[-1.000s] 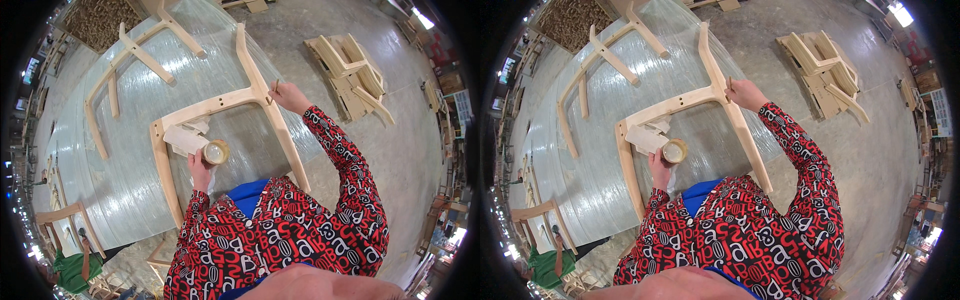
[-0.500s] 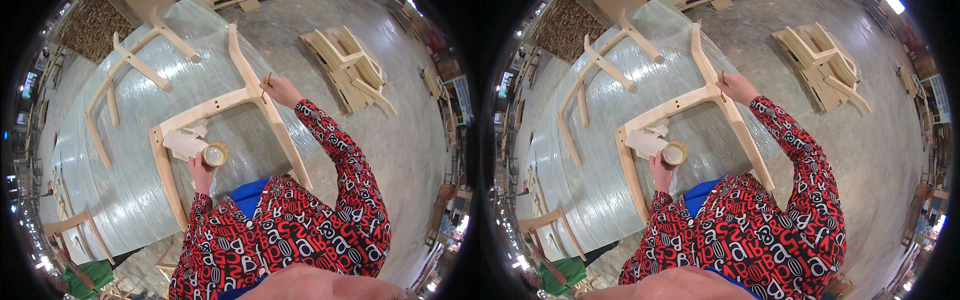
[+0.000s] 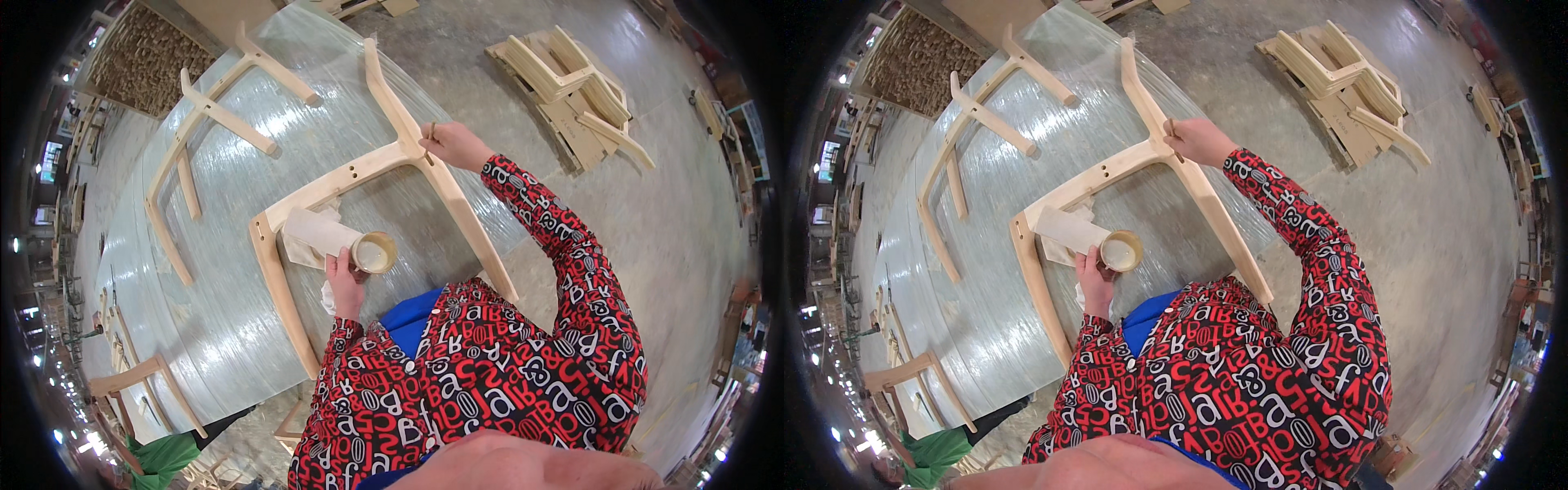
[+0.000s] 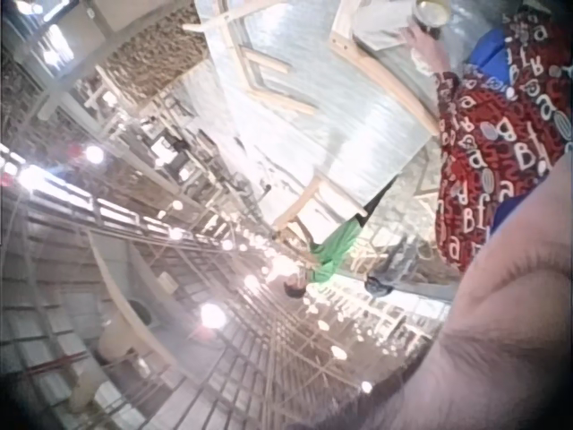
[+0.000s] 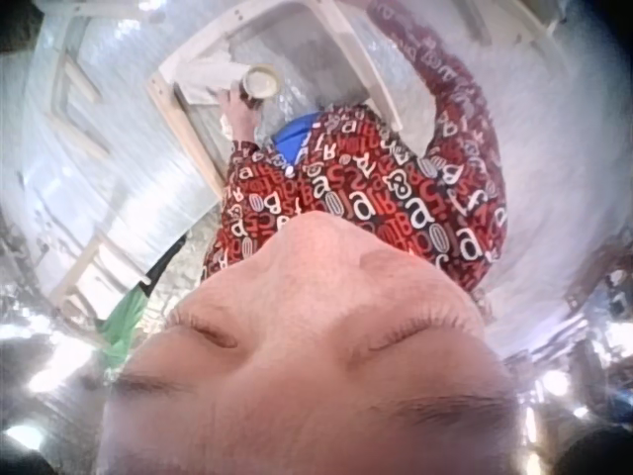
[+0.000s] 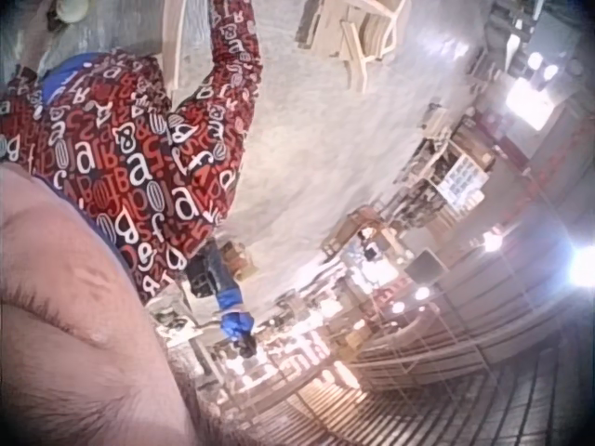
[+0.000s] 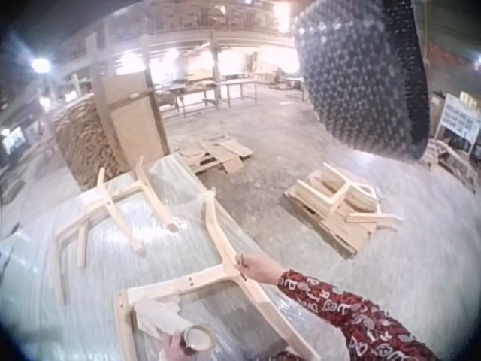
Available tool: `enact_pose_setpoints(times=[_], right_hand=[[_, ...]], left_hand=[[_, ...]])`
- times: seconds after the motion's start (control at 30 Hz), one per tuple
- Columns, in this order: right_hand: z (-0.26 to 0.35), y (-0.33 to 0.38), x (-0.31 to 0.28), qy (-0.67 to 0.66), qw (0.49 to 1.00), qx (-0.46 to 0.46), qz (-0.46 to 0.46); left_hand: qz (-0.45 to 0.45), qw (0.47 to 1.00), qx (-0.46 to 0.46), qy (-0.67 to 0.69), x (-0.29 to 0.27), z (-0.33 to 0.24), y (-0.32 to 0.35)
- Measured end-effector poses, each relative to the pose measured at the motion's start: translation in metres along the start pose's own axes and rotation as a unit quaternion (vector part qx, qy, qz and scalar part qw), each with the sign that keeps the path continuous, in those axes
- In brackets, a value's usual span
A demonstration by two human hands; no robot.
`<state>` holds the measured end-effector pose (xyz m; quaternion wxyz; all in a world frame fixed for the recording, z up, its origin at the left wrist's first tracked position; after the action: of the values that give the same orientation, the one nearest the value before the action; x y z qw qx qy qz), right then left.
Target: The person applies glue to the joints of a wooden chair frame using a small brush and container. They repeatedly dip the brush into the container and apply glue to specific holes on the frame, then wipe the surface with a cloth.
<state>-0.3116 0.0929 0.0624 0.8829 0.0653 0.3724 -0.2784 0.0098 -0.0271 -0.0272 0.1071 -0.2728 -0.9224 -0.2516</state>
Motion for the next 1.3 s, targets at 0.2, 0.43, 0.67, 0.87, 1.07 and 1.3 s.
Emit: enact_pose_setpoints(times=[0.2, 0.43, 0.67, 0.87, 1.07, 1.3], right_hand=[[0.003, -0.010, 0.001, -0.003, 0.997, -0.008, 0.072], [-0.003, -0.008, 0.000, 0.023, 0.995, 0.013, 0.093], [-0.007, -0.010, 0.000, 0.011, 0.998, -0.029, 0.046], [0.002, -0.011, -0.004, 0.032, 0.998, -0.012, 0.056], [-0.001, -0.007, -0.002, 0.038, 0.997, -0.008, 0.065], [-0.003, -0.011, 0.002, 0.049, 0.997, -0.008, 0.063]], left_hand=[[0.022, 1.000, -0.005, -0.011, 0.010, 0.007, 0.002], [0.013, 1.000, -0.011, 0.011, 0.005, 0.009, 0.001], [0.040, 0.999, 0.001, -0.001, 0.008, 0.006, -0.004], [0.004, 1.000, -0.003, 0.016, 0.010, 0.007, -0.003], [0.023, 1.000, 0.006, -0.005, 0.010, 0.003, -0.006], [0.032, 0.999, 0.006, -0.002, 0.018, 0.002, -0.007]])
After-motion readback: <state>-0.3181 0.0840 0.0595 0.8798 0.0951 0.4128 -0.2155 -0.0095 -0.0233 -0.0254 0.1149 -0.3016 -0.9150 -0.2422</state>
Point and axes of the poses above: each hand's wrist, its own y-axis away from the middle knuckle, its own x-axis out of the palm, z = x × y, the point moved 7 cm from there along -y, towards the middle knuckle, and after that the axes turned 4 degrees about x, right-handed, at the moved point
